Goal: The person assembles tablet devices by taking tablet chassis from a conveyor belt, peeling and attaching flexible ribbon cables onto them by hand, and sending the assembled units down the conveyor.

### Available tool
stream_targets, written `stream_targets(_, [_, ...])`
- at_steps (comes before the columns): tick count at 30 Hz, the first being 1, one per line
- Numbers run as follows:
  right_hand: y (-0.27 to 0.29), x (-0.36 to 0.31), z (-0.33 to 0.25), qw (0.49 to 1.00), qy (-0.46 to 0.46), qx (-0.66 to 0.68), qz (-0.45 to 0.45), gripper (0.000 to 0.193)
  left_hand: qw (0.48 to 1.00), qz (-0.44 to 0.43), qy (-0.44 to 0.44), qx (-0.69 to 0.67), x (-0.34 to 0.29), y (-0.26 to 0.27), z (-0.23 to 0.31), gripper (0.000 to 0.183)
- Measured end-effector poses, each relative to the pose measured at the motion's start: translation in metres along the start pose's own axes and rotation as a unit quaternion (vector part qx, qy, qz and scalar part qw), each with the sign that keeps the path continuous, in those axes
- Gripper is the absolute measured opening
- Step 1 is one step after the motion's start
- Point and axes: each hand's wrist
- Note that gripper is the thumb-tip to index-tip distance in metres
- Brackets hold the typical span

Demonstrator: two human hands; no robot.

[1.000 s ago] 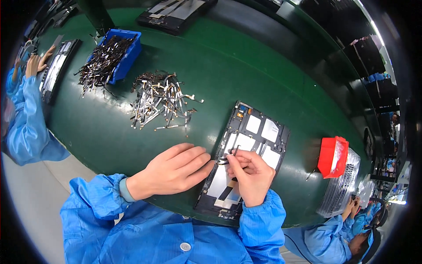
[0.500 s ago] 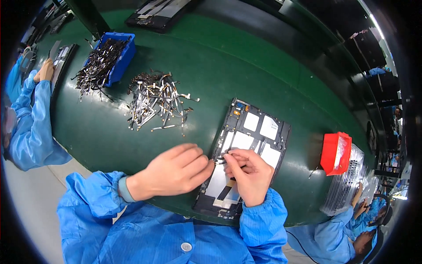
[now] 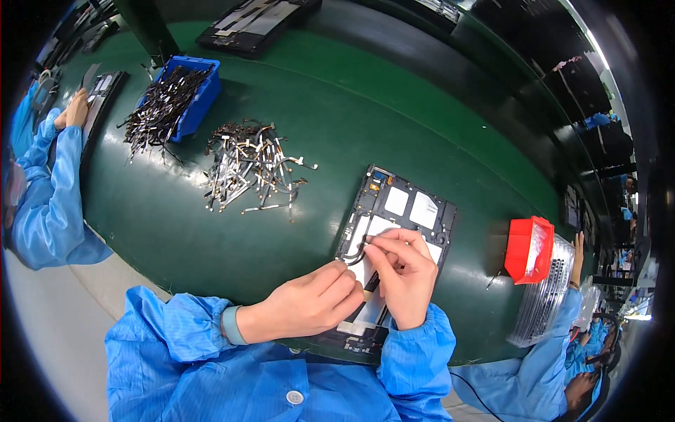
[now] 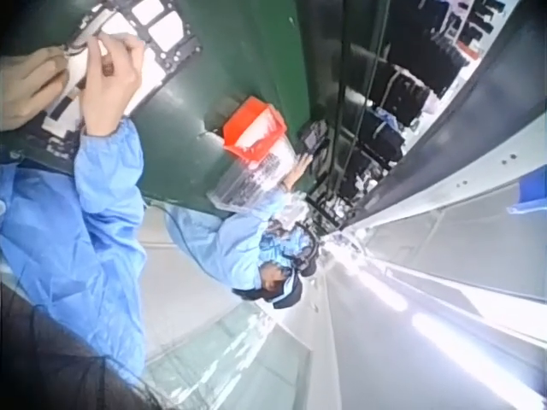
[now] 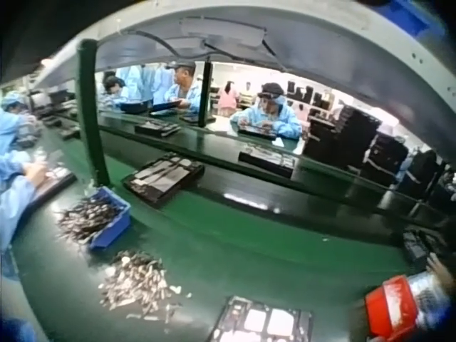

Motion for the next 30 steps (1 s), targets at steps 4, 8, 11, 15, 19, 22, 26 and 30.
stream_targets(4, [0.001,0.002,0.0,1.0,-0.001,-0.018,0.01,0.012,1.0,-0.005,-0.006,0.007,0.003,0.002,-0.001,0.017])
stream_targets(8, [0.0,0.002,0.003,1.0,-0.002,-0.02,0.018,0.013,1.0,-0.015,-0.003,0.022,0.004,0.002,-0.003,0.018])
stream_targets(11, [0.0,0.002,0.004,0.999,0.006,-0.032,0.024,0.015,0.999,-0.02,-0.005,0.03,0.004,0.001,-0.003,0.018])
stream_targets(15, [0.001,0.012,0.003,0.999,0.007,-0.039,0.031,0.015,0.999,-0.022,0.001,0.029,0.004,0.001,-0.002,0.018])
stream_targets(19, [0.003,0.028,0.004,0.999,0.015,-0.034,0.008,0.015,0.999,-0.028,-0.003,0.044,0.004,0.002,-0.002,0.018])
stream_targets(22, [0.0,0.028,0.004,0.998,0.043,-0.052,0.02,0.013,0.999,-0.027,0.001,0.038,0.004,0.0,-0.002,0.018])
stream_targets(26, [-0.001,0.027,0.004,0.996,0.051,-0.065,0.041,0.012,0.999,-0.022,-0.001,0.042,0.005,-0.001,-0.001,0.017])
stream_targets(30, [-0.003,0.025,0.005,0.993,0.068,-0.078,0.053,0.014,0.999,-0.027,0.001,0.033,0.005,-0.001,0.0,0.022])
Point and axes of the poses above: each hand's wrist, its own x-axis towards the middle knuckle, its own y-axis out of the back of the hand, z = x × y, and after that the axes turned 8 degrees about -y, right-handed
